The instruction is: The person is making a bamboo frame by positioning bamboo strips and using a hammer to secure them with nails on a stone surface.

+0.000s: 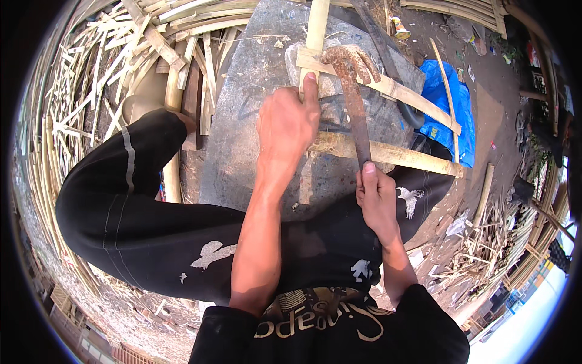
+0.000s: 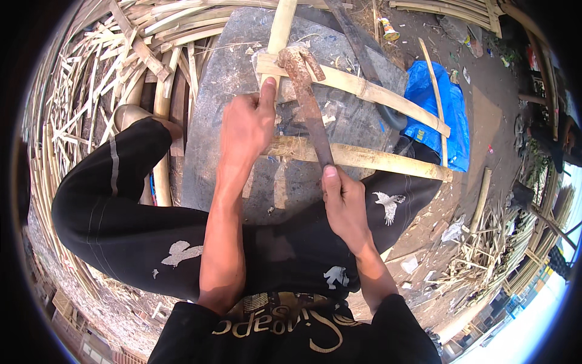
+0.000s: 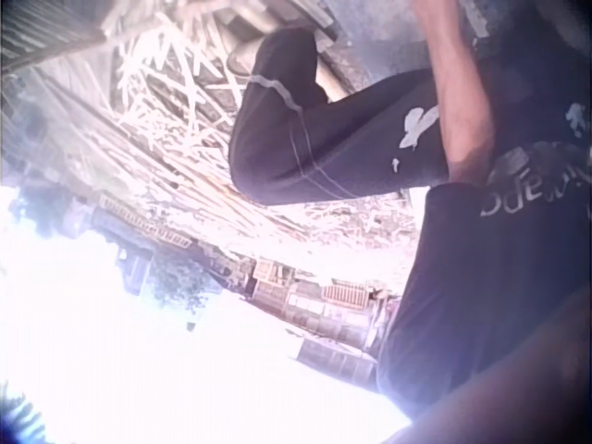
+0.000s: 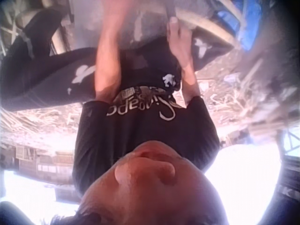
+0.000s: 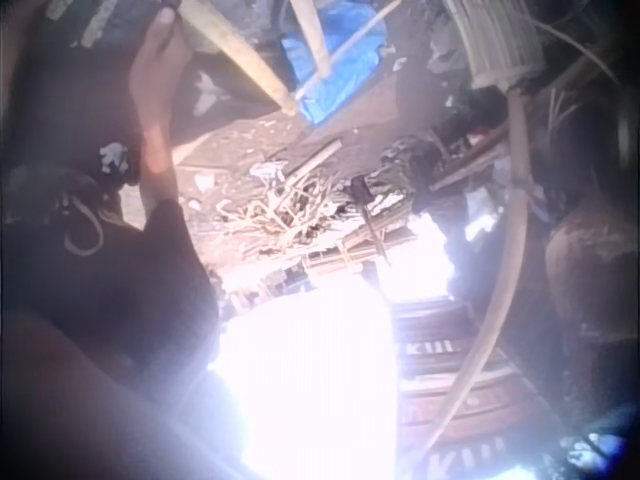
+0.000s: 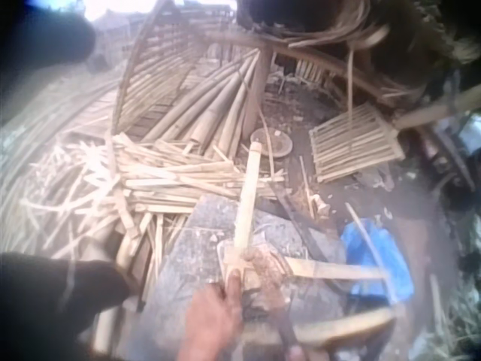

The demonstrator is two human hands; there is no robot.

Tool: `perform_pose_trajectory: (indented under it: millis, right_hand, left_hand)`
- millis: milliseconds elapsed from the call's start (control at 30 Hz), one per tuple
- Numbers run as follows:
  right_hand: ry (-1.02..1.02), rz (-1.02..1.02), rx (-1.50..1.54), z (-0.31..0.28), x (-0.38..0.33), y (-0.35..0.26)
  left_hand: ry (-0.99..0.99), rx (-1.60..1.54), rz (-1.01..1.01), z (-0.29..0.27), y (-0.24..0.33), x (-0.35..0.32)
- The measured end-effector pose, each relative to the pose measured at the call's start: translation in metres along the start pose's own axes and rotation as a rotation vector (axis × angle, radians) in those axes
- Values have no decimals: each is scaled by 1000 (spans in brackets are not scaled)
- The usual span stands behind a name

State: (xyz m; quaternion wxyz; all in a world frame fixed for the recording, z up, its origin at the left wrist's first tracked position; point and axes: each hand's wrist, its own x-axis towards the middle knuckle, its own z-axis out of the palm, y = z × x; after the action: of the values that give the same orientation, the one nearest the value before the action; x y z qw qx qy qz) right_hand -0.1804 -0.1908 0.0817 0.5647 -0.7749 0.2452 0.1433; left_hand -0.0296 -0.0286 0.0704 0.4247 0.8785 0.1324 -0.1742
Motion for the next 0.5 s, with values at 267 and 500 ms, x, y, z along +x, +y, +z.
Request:
perform_pose_trajectory:
  millis: [267,500]
  right_hand:
    - [71,118,196,5,4,-7]
    - [29,71,126,5,2,-16]
  left_hand:
    - [153,2,18,1,14,16]
    - [279,130,-4,12,5,14]
